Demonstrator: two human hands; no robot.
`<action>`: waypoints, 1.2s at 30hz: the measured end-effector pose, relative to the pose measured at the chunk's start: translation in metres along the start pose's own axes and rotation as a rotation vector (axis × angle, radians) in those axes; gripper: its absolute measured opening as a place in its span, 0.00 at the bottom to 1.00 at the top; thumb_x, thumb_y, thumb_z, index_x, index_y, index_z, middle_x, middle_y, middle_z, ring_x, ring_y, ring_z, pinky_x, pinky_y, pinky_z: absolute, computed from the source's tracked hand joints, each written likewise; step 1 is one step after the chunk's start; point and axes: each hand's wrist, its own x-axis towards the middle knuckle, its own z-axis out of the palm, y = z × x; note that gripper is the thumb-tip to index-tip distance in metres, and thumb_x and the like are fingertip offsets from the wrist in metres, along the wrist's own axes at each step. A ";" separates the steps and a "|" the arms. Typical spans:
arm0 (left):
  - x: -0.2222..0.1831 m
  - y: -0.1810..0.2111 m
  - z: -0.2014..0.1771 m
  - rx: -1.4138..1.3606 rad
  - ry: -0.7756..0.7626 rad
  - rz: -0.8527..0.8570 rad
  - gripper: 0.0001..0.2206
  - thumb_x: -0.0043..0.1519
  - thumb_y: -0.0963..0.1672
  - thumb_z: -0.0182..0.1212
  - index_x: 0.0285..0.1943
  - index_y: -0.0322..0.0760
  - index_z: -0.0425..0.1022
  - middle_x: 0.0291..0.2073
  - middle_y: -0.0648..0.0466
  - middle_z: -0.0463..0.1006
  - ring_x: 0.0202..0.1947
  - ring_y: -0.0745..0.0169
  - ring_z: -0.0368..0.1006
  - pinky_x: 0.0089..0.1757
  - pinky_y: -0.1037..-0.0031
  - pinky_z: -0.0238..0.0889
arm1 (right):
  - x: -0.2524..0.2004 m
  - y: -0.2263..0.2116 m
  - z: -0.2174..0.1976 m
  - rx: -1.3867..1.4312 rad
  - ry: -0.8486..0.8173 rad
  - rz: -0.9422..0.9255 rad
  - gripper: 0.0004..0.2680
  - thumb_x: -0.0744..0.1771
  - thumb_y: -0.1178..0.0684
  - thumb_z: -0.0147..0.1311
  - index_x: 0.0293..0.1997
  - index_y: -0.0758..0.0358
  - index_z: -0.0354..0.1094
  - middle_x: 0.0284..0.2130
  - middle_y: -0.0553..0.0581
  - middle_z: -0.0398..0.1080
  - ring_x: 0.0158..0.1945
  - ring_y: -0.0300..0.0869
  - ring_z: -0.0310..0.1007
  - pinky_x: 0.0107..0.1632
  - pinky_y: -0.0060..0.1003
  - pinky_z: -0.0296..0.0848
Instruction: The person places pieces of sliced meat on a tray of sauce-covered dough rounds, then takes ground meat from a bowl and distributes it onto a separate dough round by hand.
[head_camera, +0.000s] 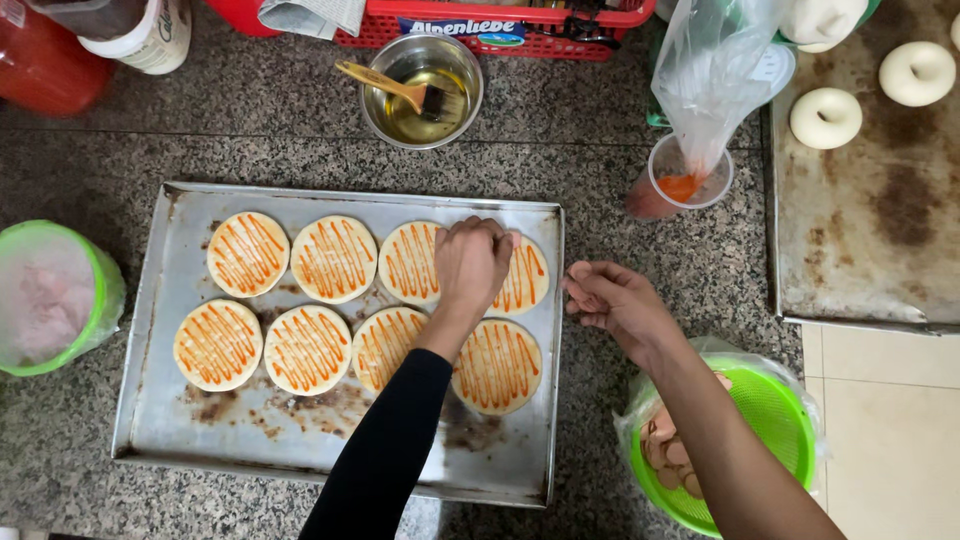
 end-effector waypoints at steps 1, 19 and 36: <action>0.000 0.001 0.000 0.008 0.000 -0.004 0.09 0.58 0.46 0.67 0.30 0.35 0.81 0.31 0.45 0.81 0.37 0.46 0.76 0.46 0.58 0.60 | 0.000 -0.001 0.000 0.001 -0.002 0.000 0.09 0.68 0.52 0.54 0.52 0.61 0.71 0.39 0.53 0.78 0.37 0.41 0.77 0.39 0.37 0.72; -0.033 0.035 -0.050 -0.377 -0.278 -0.018 0.07 0.62 0.44 0.63 0.43 0.38 0.83 0.52 0.46 0.80 0.36 0.45 0.77 0.40 0.61 0.72 | -0.004 -0.006 0.028 -0.240 -0.178 -0.151 0.11 0.67 0.51 0.56 0.51 0.64 0.73 0.36 0.51 0.78 0.38 0.37 0.78 0.40 0.33 0.73; -0.030 -0.003 -0.035 -0.175 0.048 -0.047 0.05 0.59 0.42 0.66 0.37 0.33 0.84 0.33 0.43 0.83 0.33 0.43 0.79 0.43 0.58 0.71 | -0.015 -0.009 0.019 -0.207 -0.009 -0.068 0.15 0.66 0.50 0.59 0.57 0.65 0.69 0.36 0.53 0.77 0.40 0.38 0.76 0.42 0.33 0.72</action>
